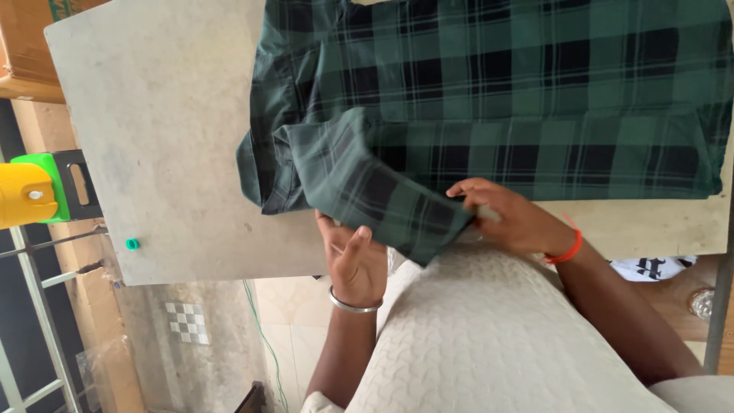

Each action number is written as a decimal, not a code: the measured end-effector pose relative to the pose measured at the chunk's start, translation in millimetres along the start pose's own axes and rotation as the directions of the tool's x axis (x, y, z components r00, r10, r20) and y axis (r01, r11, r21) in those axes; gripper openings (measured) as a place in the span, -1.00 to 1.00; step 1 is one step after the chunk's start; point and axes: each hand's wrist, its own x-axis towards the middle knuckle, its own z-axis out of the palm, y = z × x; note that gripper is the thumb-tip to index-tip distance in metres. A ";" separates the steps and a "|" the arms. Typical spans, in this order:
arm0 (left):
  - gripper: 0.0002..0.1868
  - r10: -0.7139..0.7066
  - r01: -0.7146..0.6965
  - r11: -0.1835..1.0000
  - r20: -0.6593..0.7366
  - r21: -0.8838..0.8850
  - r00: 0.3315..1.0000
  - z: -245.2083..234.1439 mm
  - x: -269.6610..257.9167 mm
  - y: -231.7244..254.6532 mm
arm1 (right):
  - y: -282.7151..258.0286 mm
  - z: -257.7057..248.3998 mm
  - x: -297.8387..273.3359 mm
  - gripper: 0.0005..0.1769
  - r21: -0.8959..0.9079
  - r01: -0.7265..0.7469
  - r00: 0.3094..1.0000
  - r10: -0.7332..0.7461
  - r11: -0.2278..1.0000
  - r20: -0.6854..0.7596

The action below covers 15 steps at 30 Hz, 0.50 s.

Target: Folding a checkered shirt and placing it inside a clear plastic bag.

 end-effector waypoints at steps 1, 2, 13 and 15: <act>-0.05 -0.001 0.001 1.000 -0.001 -0.002 1.000 -16.4 -1.6 -5.0 | 17.1 -9.3 -15.8 -0.74 -0.001 -0.003 1.000 0.003 1.000 0.000; -0.08 -0.032 0.037 0.998 -0.101 0.052 0.994 -33.0 -3.2 -10.1 | 34.2 -18.4 -31.5 -0.83 -0.031 -0.125 0.990 0.122 0.992 -0.070; -0.49 0.455 -0.285 0.644 -0.056 0.710 0.889 -97.9 23.8 -1.4 | 14.7 -105.1 -178.5 0.00 -0.137 -0.737 0.669 0.682 0.662 -0.297; -0.51 0.475 -0.441 -0.045 0.407 0.897 0.780 -76.9 40.0 15.2 | 41.6 -115.0 -213.4 0.17 -0.157 -0.716 0.689 0.652 0.680 -0.317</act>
